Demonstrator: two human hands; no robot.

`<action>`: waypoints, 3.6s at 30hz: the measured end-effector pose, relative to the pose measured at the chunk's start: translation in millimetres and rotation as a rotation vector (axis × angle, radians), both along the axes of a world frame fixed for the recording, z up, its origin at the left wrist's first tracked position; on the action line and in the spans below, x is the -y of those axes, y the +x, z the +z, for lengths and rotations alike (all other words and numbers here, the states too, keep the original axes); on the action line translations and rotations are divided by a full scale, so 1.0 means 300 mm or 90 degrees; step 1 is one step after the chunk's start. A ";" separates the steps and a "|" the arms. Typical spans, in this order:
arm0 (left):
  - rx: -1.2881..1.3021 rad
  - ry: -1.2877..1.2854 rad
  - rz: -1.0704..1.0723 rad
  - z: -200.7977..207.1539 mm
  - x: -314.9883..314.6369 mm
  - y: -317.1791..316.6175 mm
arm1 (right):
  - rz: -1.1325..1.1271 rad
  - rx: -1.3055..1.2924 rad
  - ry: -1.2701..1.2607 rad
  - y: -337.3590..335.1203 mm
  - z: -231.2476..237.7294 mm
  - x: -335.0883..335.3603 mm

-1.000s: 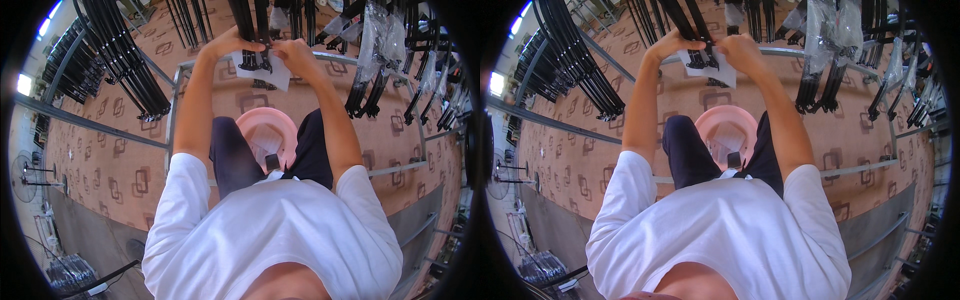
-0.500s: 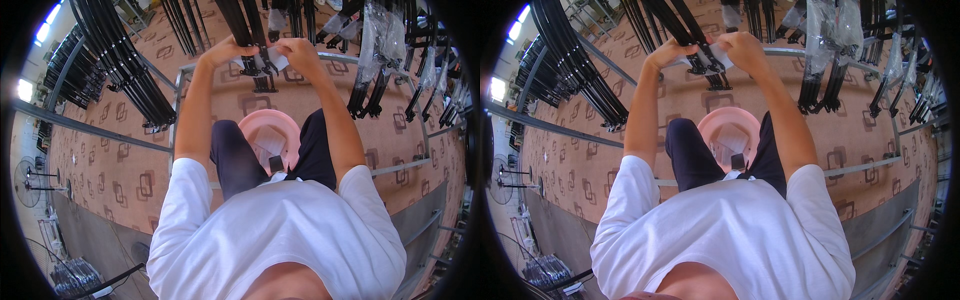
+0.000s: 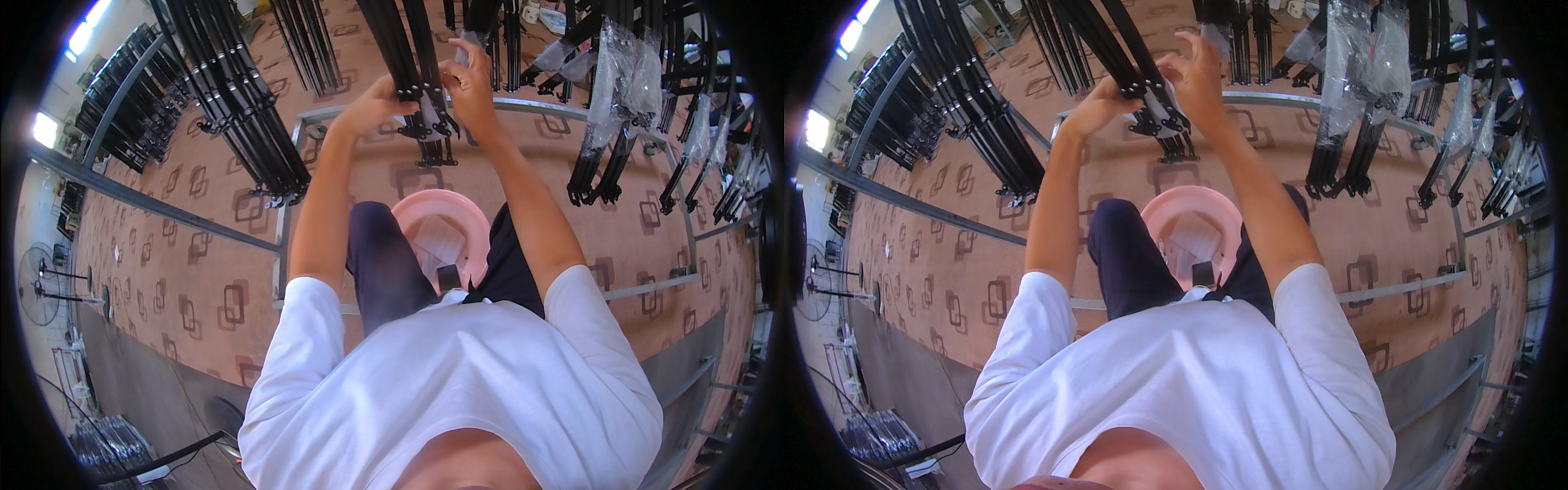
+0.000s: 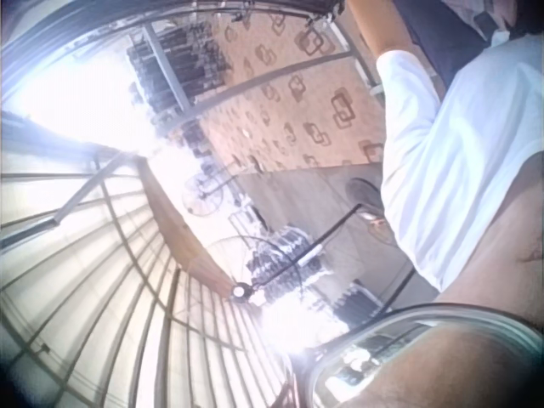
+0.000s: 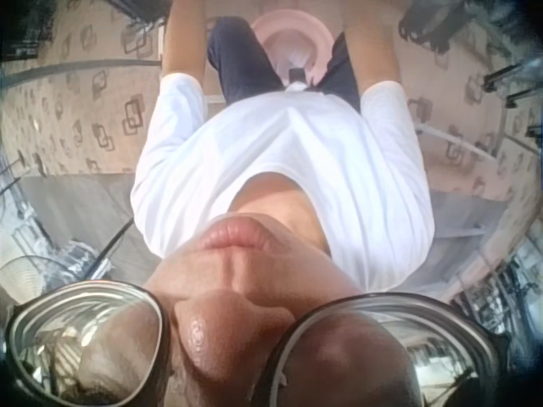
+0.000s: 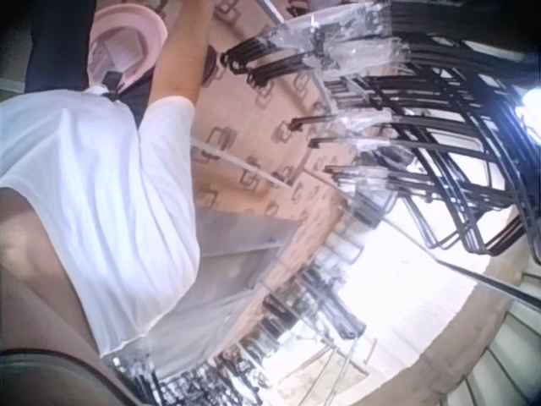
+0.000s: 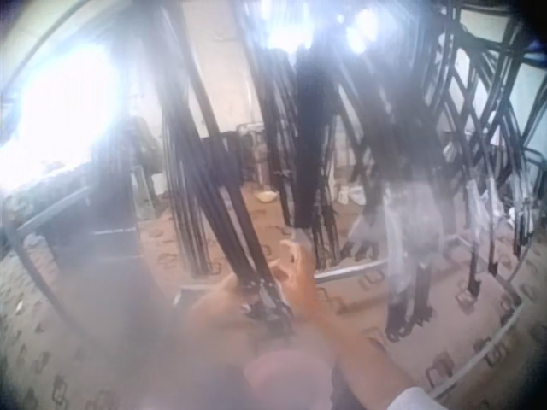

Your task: The person wipes black metal rods with a cloth and wraps the ends with clear plastic film from a roll.

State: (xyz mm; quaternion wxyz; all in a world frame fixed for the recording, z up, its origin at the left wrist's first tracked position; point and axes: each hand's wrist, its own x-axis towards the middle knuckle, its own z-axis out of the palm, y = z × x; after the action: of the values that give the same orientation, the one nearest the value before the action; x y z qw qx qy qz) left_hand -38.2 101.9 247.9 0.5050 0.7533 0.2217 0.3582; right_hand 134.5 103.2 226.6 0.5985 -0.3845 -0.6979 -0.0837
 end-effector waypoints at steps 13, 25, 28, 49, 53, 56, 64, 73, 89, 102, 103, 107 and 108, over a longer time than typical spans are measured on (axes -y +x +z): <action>0.027 -0.067 0.107 -0.015 0.052 -0.022 | 0.217 -0.366 -0.187 -0.104 -0.036 0.049; -0.007 -0.041 -0.043 0.045 0.026 0.081 | 0.088 -0.359 -0.218 0.046 -0.035 0.123; -0.048 -0.041 -0.061 0.054 0.011 0.093 | 0.081 -0.378 -0.223 0.064 -0.033 0.139; 0.092 0.379 0.375 -0.083 0.034 0.130 | 0.708 -0.563 -0.461 0.037 -0.002 0.000; -0.080 0.061 0.330 -0.070 0.026 0.077 | 0.720 -0.470 -0.479 0.038 0.014 0.038; -0.119 0.223 0.383 -0.059 0.060 0.084 | 0.591 -0.310 -0.453 0.046 0.023 0.052; 0.003 0.155 0.252 -0.185 -0.005 0.031 | 0.468 -0.199 -0.474 0.072 0.036 0.050; 0.088 0.024 0.302 -0.197 0.040 0.061 | 0.459 -0.123 -0.476 0.057 0.056 0.034; 0.288 0.013 0.355 -0.315 0.051 0.124 | 0.501 -0.089 -0.502 0.051 0.101 0.022; 0.295 0.199 0.461 -0.235 0.061 0.158 | -0.119 -0.147 -0.093 -0.143 -0.104 0.169; 0.281 0.211 0.473 -0.223 0.072 0.149 | -0.106 -0.154 -0.106 -0.144 -0.106 0.170; 0.308 0.214 0.456 -0.211 0.074 0.126 | -0.103 -0.095 -0.105 -0.160 -0.073 0.175; 0.305 0.189 0.440 -0.207 0.073 0.122 | -0.109 -0.085 -0.099 -0.160 -0.065 0.175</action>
State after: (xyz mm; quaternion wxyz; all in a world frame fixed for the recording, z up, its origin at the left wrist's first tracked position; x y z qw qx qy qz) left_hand -1.7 80.0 185.8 0.2788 0.5950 0.2831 0.6986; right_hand 86.6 50.7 207.0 0.6027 -0.4925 -0.6255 -0.0545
